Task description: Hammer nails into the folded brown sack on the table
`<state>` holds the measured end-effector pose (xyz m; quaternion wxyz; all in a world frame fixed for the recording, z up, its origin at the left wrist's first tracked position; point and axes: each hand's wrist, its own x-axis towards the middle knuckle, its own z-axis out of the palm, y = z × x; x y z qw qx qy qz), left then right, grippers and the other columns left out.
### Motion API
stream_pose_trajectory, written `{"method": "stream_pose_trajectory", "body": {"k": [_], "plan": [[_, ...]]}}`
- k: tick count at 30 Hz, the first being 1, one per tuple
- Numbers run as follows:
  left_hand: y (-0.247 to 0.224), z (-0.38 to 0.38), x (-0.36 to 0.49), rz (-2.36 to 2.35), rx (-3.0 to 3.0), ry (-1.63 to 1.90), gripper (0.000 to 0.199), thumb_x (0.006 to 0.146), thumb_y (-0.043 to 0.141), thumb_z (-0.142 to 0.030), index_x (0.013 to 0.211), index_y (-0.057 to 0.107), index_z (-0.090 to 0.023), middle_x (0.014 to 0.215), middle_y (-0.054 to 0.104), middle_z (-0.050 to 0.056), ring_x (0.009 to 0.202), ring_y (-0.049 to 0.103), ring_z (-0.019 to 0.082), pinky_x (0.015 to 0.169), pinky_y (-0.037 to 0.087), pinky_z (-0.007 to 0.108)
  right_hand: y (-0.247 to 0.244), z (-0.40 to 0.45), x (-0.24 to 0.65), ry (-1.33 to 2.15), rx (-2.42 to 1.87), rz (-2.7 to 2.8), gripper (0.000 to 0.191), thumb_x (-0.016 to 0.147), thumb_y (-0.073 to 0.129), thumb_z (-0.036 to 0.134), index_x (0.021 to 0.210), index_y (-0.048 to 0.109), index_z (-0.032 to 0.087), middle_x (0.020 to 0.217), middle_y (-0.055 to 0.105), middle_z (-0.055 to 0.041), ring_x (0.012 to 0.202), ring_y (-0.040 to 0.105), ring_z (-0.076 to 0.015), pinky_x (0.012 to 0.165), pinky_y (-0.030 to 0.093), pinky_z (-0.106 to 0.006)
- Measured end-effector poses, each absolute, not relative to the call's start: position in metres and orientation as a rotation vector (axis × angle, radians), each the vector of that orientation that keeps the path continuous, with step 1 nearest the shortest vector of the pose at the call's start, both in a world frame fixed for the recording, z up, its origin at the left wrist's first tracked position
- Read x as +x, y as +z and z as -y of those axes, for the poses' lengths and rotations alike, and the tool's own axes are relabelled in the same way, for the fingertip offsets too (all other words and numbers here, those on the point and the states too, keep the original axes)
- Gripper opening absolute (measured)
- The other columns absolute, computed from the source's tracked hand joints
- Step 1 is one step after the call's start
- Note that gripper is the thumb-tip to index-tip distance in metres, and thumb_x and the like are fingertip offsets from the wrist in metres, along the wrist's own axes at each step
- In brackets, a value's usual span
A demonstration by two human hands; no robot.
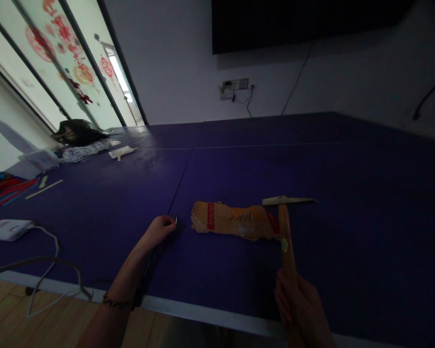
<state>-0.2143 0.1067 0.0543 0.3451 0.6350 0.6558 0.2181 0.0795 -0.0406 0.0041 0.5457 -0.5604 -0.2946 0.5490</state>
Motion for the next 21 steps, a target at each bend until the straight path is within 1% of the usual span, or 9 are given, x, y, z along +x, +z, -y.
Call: {"method": "stream_pose_trajectory", "body": {"k": [3, 5, 7, 9, 11, 13, 16, 21], "plan": [[0.060, -0.102, -0.202, -1.424, 1.524, 0.746, 0.009, 0.067, 0.051, -0.024, 0.066, 0.048, -0.015, 0.063, 0.061, 0.001, 0.052, 0.051, 0.009, 0.051, 0.037, 0.018, 0.003, 0.040, 0.080, 1.286, -1.333, 0.707, 0.043, 0.067, 0.059, 0.055, 0.052, 0.041, 0.019, 0.033, 0.038, 0.0100, 0.021, 0.033, -0.0042, 0.022, 0.032, -0.017], [0.061, -0.101, -0.190, -1.272, 1.459, 0.856, 0.013, 0.068, 0.053, -0.026, 0.073, 0.046, -0.016, 0.066, 0.063, 0.002, 0.050, 0.049, 0.008, 0.051, 0.038, 0.018, 0.002, 0.041, 0.080, 1.283, -1.328, 0.716, 0.042, 0.068, 0.059, 0.054, 0.053, 0.041, 0.019, 0.033, 0.038, 0.0101, 0.021, 0.033, -0.0044, 0.022, 0.032, -0.017], [0.059, -0.101, -0.178, -1.150, 1.411, 0.956, 0.016, 0.069, 0.056, -0.027, 0.076, 0.047, -0.016, 0.068, 0.064, 0.003, 0.049, 0.049, 0.007, 0.052, 0.040, 0.019, 0.001, 0.041, 0.080, 1.280, -1.324, 0.726, 0.041, 0.069, 0.058, 0.053, 0.053, 0.041, 0.019, 0.033, 0.038, 0.0101, 0.021, 0.033, -0.0042, 0.023, 0.032, -0.016], [0.055, -0.104, -0.164, -1.080, 1.386, 1.023, 0.018, 0.068, 0.059, -0.026, 0.078, 0.050, -0.014, 0.070, 0.065, 0.004, 0.053, 0.052, 0.008, 0.055, 0.043, 0.021, 0.001, 0.041, 0.079, 1.267, -1.331, 0.721, 0.042, 0.070, 0.057, 0.053, 0.052, 0.041, 0.019, 0.033, 0.037, 0.0103, 0.021, 0.032, -0.0038, 0.023, 0.031, -0.016], [0.050, -0.108, -0.150, -1.059, 1.381, 1.029, 0.020, 0.067, 0.062, -0.027, 0.079, 0.056, -0.012, 0.075, 0.066, 0.007, 0.058, 0.056, 0.010, 0.057, 0.044, 0.022, 0.002, 0.041, 0.078, 1.263, -1.336, 0.718, 0.042, 0.069, 0.057, 0.053, 0.052, 0.040, 0.019, 0.033, 0.036, 0.0105, 0.022, 0.031, -0.0038, 0.023, 0.030, -0.016], [0.046, -0.113, -0.137, -1.043, 1.384, 1.009, 0.020, 0.068, 0.061, -0.028, 0.075, 0.061, -0.010, 0.078, 0.066, 0.009, 0.061, 0.057, 0.011, 0.058, 0.045, 0.023, 0.003, 0.040, 0.077, 1.256, -1.329, 0.737, 0.040, 0.069, 0.057, 0.054, 0.056, 0.041, 0.019, 0.034, 0.036, 0.0108, 0.022, 0.032, -0.0041, 0.023, 0.029, -0.016], [0.042, -0.120, -0.118, -1.018, 1.405, 0.975, 0.019, 0.069, 0.060, -0.029, 0.071, 0.064, -0.010, 0.072, 0.066, 0.007, 0.058, 0.057, 0.011, 0.056, 0.045, 0.022, 0.005, 0.040, 0.075, 1.222, -1.343, 0.794, 0.039, 0.070, 0.055, 0.054, 0.059, 0.042, 0.019, 0.035, 0.037, 0.0108, 0.023, 0.032, -0.0041, 0.024, 0.028, -0.015], [0.033, -0.132, -0.093, -1.059, 1.537, 0.965, 0.016, 0.066, 0.063, -0.027, 0.068, 0.065, -0.011, 0.067, 0.066, 0.004, 0.058, 0.059, 0.013, 0.055, 0.045, 0.022, 0.007, 0.041, 0.073, 1.176, -1.397, 0.837, 0.038, 0.073, 0.052, 0.052, 0.058, 0.040, 0.020, 0.034, 0.035, 0.0114, 0.023, 0.030, -0.0037, 0.024, 0.026, -0.015]]}}
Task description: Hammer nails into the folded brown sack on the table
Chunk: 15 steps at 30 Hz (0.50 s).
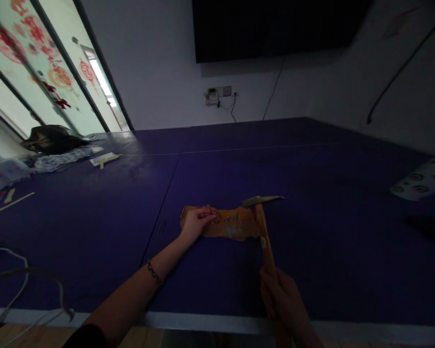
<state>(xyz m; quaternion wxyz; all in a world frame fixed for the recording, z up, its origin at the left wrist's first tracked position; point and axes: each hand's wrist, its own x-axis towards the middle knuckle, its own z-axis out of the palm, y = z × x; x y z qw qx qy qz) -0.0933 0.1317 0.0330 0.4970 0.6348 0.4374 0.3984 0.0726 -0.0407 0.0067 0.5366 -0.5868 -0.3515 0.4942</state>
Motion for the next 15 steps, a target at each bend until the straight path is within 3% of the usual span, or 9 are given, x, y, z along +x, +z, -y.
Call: {"method": "stream_pose_trajectory", "body": {"k": [11, 15], "plan": [[0.0231, -0.1343, -0.0875, -1.268, 2.001, 0.988, 0.005, 0.069, 0.065, -0.020, 0.069, 0.069, -0.017, 0.072, 0.069, 0.003, 0.072, 0.061, 0.017, 0.072, 0.046, 0.028, 0.0051, 0.0428, 0.0738, 1.195, -1.430, 0.828, 0.036, 0.073, 0.052, 0.051, 0.062, 0.041, 0.019, 0.034, 0.036, 0.0119, 0.023, 0.030, -0.0032, 0.024, 0.025, -0.014], [0.0244, -0.1299, -0.0918, -1.348, 2.108, 0.896, 0.007, 0.070, 0.065, -0.021, 0.074, 0.071, -0.019, 0.074, 0.070, 0.003, 0.075, 0.061, 0.018, 0.071, 0.046, 0.029, 0.0066, 0.0430, 0.0751, 1.230, -1.421, 0.817, 0.037, 0.072, 0.053, 0.053, 0.062, 0.042, 0.019, 0.035, 0.036, 0.0117, 0.023, 0.030, -0.0031, 0.024, 0.025, -0.014]]}}
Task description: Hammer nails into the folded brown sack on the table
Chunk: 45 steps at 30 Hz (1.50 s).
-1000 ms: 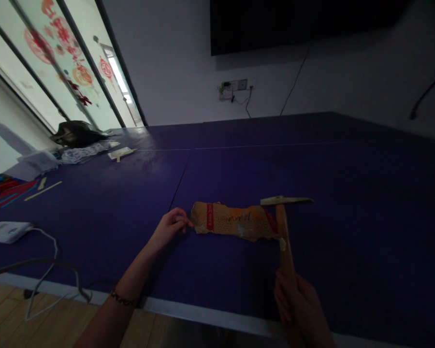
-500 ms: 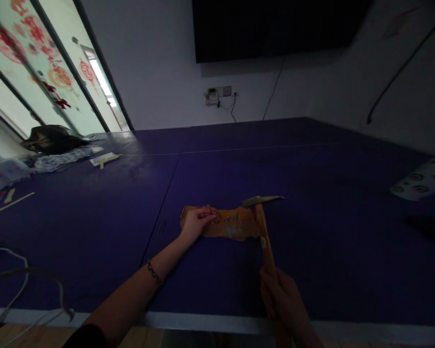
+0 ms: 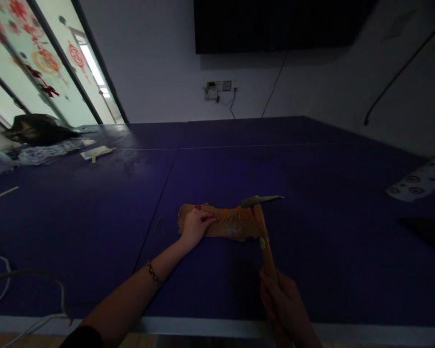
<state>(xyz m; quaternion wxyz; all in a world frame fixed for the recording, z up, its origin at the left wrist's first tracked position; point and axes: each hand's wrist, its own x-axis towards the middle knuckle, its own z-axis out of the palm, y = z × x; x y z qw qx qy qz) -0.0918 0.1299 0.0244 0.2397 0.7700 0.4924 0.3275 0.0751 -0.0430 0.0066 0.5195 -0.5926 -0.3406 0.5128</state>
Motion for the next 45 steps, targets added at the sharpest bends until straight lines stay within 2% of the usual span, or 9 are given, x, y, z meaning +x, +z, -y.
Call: {"method": "stream_pose_trajectory", "body": {"k": [6, 27, 30, 37, 45], "plan": [[0.021, -0.130, -0.092, -1.387, 2.144, 0.826, 0.005, 0.068, 0.067, -0.020, 0.072, 0.071, -0.019, 0.077, 0.070, 0.001, 0.075, 0.062, 0.017, 0.072, 0.046, 0.027, 0.006, 0.042, 0.075, 1.241, -1.453, 0.756, 0.044, 0.064, 0.058, 0.060, 0.062, 0.042, 0.019, 0.034, 0.036, 0.0116, 0.023, 0.031, -0.0034, 0.023, 0.027, -0.014], [0.016, -0.128, -0.091, -1.381, 2.182, 0.854, 0.003, 0.067, 0.068, -0.019, 0.069, 0.069, -0.017, 0.072, 0.068, 0.002, 0.073, 0.060, 0.016, 0.070, 0.045, 0.027, 0.006, 0.043, 0.077, 1.258, -1.443, 0.789, 0.042, 0.067, 0.056, 0.057, 0.059, 0.042, 0.019, 0.035, 0.037, 0.0108, 0.023, 0.032, -0.0029, 0.024, 0.027, -0.014], [0.015, -0.129, -0.091, -1.374, 2.178, 0.845, 0.003, 0.067, 0.068, -0.020, 0.068, 0.069, -0.018, 0.073, 0.068, 0.001, 0.073, 0.060, 0.016, 0.070, 0.045, 0.027, 0.005, 0.044, 0.077, 1.269, -1.425, 0.780, 0.042, 0.067, 0.057, 0.058, 0.064, 0.044, 0.018, 0.035, 0.037, 0.0113, 0.023, 0.031, -0.0028, 0.024, 0.027, -0.014], [0.014, -0.132, -0.092, -1.356, 2.157, 0.840, 0.005, 0.067, 0.068, -0.022, 0.064, 0.069, -0.018, 0.067, 0.067, 0.000, 0.069, 0.060, 0.015, 0.065, 0.043, 0.024, 0.011, 0.044, 0.076, 1.263, -1.474, 0.751, 0.043, 0.064, 0.057, 0.060, 0.060, 0.043, 0.019, 0.034, 0.036, 0.0110, 0.023, 0.030, -0.0033, 0.024, 0.027, -0.015], [0.019, -0.129, -0.090, -1.408, 2.175, 0.761, 0.005, 0.068, 0.065, -0.020, 0.072, 0.068, -0.019, 0.071, 0.067, -0.001, 0.067, 0.057, 0.014, 0.063, 0.041, 0.023, 0.011, 0.042, 0.075, 1.231, -1.506, 0.809, 0.045, 0.064, 0.056, 0.061, 0.057, 0.041, 0.020, 0.034, 0.036, 0.0109, 0.023, 0.031, -0.0033, 0.024, 0.027, -0.015]]}}
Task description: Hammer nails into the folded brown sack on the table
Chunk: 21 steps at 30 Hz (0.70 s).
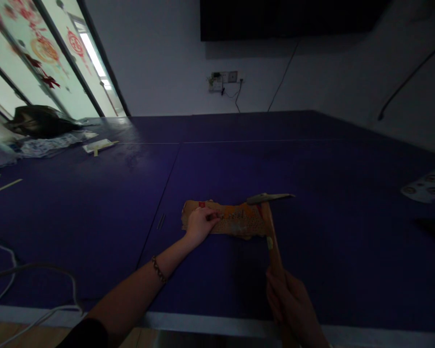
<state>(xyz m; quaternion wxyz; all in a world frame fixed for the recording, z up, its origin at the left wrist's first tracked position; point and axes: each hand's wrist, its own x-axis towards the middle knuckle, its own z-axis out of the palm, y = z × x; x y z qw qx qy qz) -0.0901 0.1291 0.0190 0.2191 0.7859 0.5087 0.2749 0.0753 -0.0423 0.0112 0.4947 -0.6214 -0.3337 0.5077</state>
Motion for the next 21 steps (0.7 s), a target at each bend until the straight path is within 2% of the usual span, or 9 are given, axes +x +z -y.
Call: {"method": "stream_pose_trajectory", "body": {"k": [4, 11, 15, 21], "plan": [[0.0178, -0.1282, -0.0895, -1.382, 2.186, 0.766, 0.007, 0.069, 0.063, -0.018, 0.074, 0.069, -0.019, 0.075, 0.067, 0.000, 0.067, 0.057, 0.014, 0.063, 0.042, 0.023, 0.0078, 0.0437, 0.0770, 1.237, -1.482, 0.822, 0.042, 0.067, 0.055, 0.059, 0.060, 0.042, 0.019, 0.036, 0.038, 0.0109, 0.023, 0.032, -0.0035, 0.024, 0.027, -0.015], [0.0131, -0.1282, -0.0891, -1.333, 2.200, 0.863, 0.011, 0.070, 0.065, -0.028, 0.071, 0.069, -0.018, 0.074, 0.068, 0.002, 0.071, 0.060, 0.016, 0.067, 0.045, 0.025, 0.0108, 0.0437, 0.0762, 1.230, -1.485, 0.832, 0.042, 0.068, 0.054, 0.058, 0.060, 0.042, 0.019, 0.035, 0.036, 0.0114, 0.023, 0.031, -0.0035, 0.024, 0.028, -0.015], [0.0108, -0.1302, -0.0907, -1.270, 2.198, 0.903, 0.010, 0.071, 0.065, -0.027, 0.070, 0.070, -0.018, 0.073, 0.069, 0.002, 0.073, 0.062, 0.016, 0.071, 0.046, 0.025, 0.0085, 0.0442, 0.0767, 1.249, -1.480, 0.816, 0.041, 0.068, 0.055, 0.058, 0.065, 0.044, 0.019, 0.035, 0.037, 0.0113, 0.023, 0.032, -0.0044, 0.024, 0.028, -0.016], [0.0099, -0.1324, -0.0919, -1.261, 2.164, 0.875, 0.012, 0.072, 0.064, -0.027, 0.070, 0.071, -0.018, 0.070, 0.069, 0.001, 0.070, 0.062, 0.015, 0.068, 0.046, 0.024, 0.0069, 0.0449, 0.0770, 1.211, -1.514, 0.843, 0.040, 0.070, 0.053, 0.056, 0.060, 0.042, 0.019, 0.034, 0.037, 0.0103, 0.024, 0.032, -0.0041, 0.026, 0.026, -0.016]]}}
